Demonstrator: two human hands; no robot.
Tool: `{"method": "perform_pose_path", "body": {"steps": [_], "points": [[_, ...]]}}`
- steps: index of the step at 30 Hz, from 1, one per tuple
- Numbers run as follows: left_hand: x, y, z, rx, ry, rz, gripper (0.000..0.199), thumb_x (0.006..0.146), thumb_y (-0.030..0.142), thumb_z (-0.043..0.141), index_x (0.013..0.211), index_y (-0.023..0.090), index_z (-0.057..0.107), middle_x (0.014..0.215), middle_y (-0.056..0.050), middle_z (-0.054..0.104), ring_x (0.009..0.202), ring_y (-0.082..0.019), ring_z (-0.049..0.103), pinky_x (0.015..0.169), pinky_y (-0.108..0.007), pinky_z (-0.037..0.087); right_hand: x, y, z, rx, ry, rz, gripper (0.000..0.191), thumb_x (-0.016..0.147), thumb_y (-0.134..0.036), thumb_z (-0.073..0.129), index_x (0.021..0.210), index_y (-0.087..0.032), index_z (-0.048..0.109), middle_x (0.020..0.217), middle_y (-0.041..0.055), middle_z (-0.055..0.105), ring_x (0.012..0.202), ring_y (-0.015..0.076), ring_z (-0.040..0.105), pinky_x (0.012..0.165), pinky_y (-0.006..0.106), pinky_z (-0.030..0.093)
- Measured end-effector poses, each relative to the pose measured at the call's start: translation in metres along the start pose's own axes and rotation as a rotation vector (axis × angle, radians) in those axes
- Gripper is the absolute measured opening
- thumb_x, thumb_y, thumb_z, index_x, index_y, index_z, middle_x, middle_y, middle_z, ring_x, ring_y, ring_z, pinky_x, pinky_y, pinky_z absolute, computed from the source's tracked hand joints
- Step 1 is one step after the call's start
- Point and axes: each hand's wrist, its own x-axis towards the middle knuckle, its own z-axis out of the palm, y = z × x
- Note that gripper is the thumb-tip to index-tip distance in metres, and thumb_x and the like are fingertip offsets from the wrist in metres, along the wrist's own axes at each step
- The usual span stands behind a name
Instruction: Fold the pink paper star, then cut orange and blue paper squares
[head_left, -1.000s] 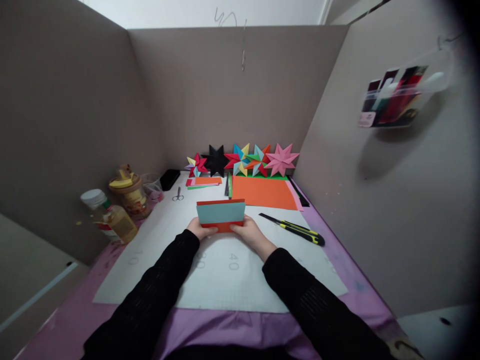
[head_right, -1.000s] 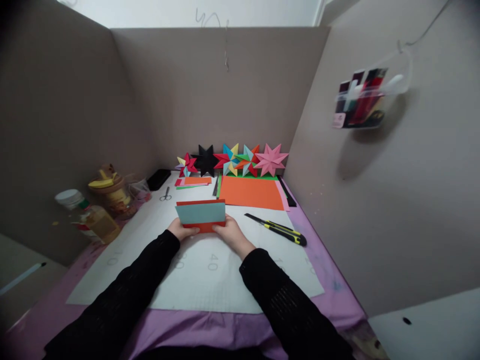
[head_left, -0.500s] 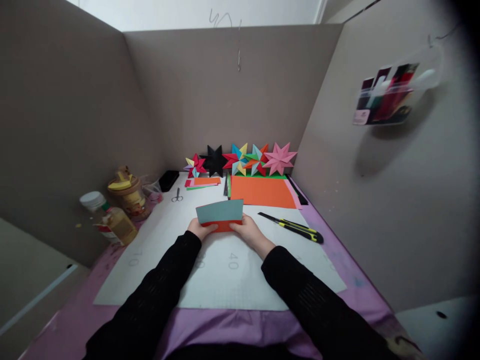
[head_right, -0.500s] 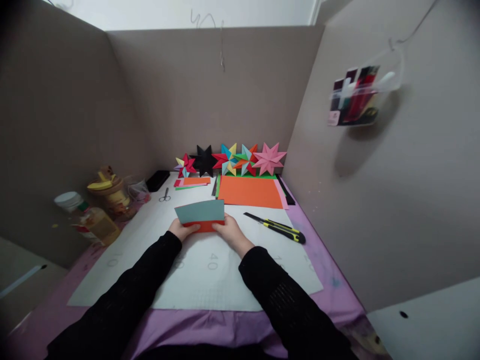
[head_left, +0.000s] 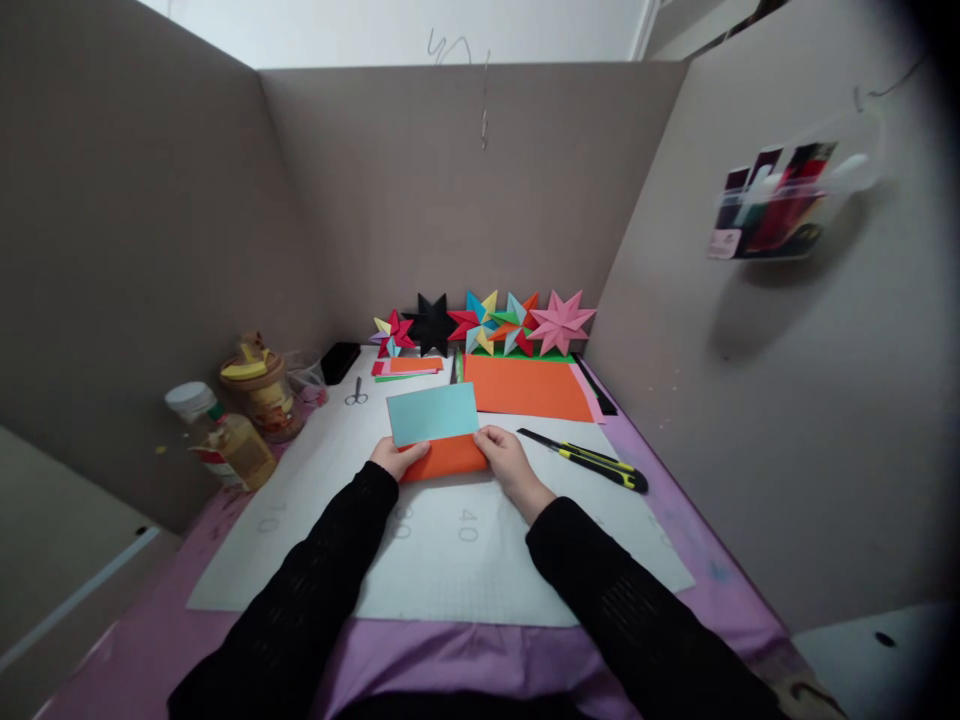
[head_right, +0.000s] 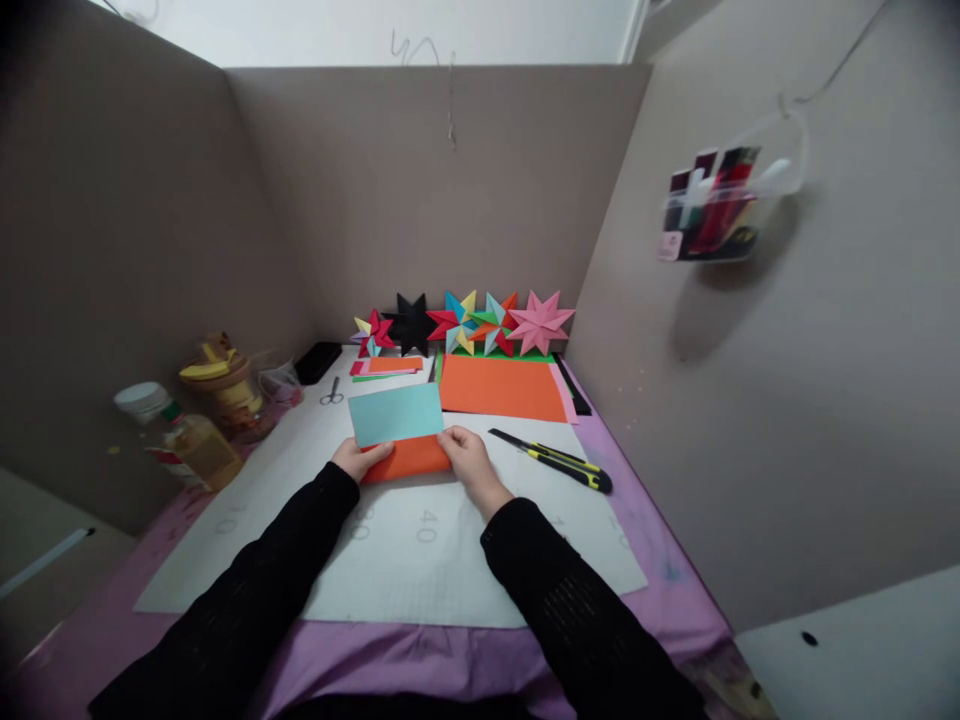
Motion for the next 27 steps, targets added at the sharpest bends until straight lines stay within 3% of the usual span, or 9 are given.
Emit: {"method": "perform_pose_path", "body": {"steps": [3,9,18,22,27], "points": [[0.0,-0.003,0.001,-0.031,0.024,-0.002,0.057,0.047,0.049,0.082,0.085,0.008,0.073,0.087,-0.014,0.075,0.084,-0.03,0.069,0.08,-0.037,0.053,0.0,-0.001,0.0,0.002,-0.04,0.001,0.037,0.077,-0.053,0.057,0.065,-0.018,0.055,0.06,-0.0023,0.053,0.057,0.0124,0.044,0.053,0.024,0.034],[0.003,-0.007,0.003,-0.052,0.093,0.002,0.061,0.045,0.053,0.08,0.086,0.008,0.073,0.089,-0.014,0.074,0.09,-0.032,0.068,0.085,-0.039,0.052,-0.003,0.002,0.002,0.01,-0.178,0.038,0.049,0.068,-0.063,0.063,0.084,-0.017,0.061,0.068,0.001,0.058,0.054,0.0125,0.046,0.05,0.024,0.036],[-0.003,0.0,0.007,-0.039,0.045,0.011,0.06,0.047,0.053,0.079,0.087,0.008,0.073,0.092,-0.015,0.074,0.09,-0.031,0.068,0.083,-0.039,0.053,-0.003,-0.002,0.005,-0.015,-0.044,0.009,0.034,0.075,-0.052,0.06,0.073,-0.018,0.054,0.066,-0.001,0.056,0.06,0.0133,0.048,0.058,0.025,0.038],[-0.005,0.002,0.008,0.037,-0.005,0.016,0.053,0.051,0.049,0.078,0.086,0.009,0.073,0.088,-0.013,0.075,0.085,-0.029,0.069,0.079,-0.037,0.054,-0.002,0.001,0.003,-0.08,-0.015,0.009,0.033,0.073,-0.047,0.061,0.066,-0.019,0.047,0.058,-0.0047,0.047,0.054,0.0106,0.041,0.052,0.022,0.033],[0.0,0.003,-0.013,0.207,-0.012,0.022,0.041,0.058,0.05,0.07,0.07,0.011,0.071,0.062,-0.01,0.072,0.058,-0.024,0.067,0.056,-0.033,0.053,-0.001,0.005,0.0,-0.218,0.011,0.027,0.034,0.071,-0.044,0.062,0.058,-0.019,0.041,0.052,-0.0072,0.036,0.049,0.0086,0.032,0.047,0.021,0.025]]}}
